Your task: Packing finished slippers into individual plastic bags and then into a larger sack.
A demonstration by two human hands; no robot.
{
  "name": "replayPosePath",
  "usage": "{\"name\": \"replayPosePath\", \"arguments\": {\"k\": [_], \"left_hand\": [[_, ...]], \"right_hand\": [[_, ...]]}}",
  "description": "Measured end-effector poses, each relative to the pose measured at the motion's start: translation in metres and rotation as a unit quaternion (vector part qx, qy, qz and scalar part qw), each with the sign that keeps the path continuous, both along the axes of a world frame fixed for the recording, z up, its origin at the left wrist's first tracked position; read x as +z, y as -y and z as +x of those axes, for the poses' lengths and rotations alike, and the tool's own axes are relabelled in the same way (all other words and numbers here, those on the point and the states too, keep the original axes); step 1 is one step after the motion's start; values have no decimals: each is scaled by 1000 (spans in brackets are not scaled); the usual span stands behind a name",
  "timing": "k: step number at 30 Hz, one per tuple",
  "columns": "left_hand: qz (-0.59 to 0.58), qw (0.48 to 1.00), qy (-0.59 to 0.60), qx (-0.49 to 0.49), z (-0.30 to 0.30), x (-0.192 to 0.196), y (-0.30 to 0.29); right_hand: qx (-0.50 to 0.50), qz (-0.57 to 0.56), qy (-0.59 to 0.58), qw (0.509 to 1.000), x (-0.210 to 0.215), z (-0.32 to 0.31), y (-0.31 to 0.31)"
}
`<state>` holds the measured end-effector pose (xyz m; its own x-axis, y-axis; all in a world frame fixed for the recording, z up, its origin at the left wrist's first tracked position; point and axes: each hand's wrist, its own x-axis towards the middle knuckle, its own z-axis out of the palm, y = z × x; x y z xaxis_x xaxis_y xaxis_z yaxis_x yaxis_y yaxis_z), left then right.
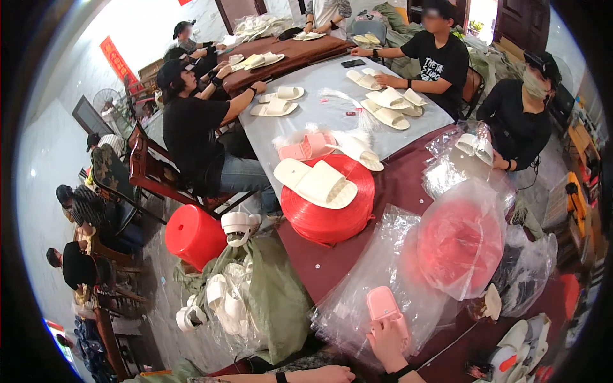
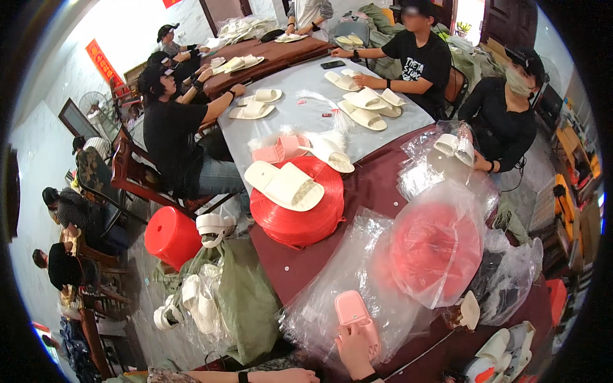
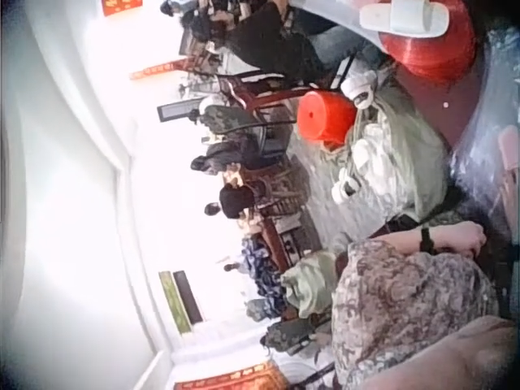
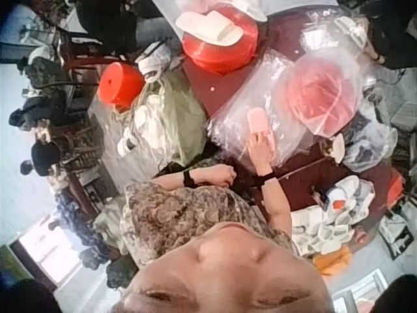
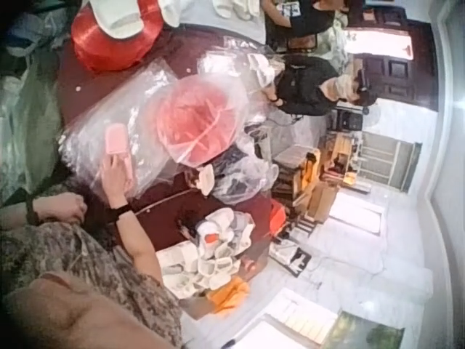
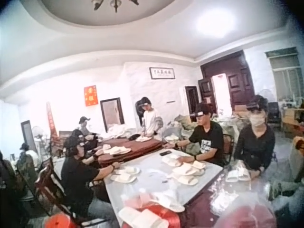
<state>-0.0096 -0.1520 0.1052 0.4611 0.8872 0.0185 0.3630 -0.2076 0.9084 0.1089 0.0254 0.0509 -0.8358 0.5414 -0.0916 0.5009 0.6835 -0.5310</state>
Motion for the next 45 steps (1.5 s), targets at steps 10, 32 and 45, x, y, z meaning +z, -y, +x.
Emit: {"name": "replayPosePath", "arguments": {"k": [10,32,45], "left_hand": [[-97,995,10,-30,-7,10,6],[-142,987,-58,45,-13,21,-2],[-166,967,-54,184,62,41,50]], "right_hand": [[47,29,74,996,18,-8,6],[103,5,165,981,15,-21,-10],[107,53,129,984,-1,-13,-8]]}}
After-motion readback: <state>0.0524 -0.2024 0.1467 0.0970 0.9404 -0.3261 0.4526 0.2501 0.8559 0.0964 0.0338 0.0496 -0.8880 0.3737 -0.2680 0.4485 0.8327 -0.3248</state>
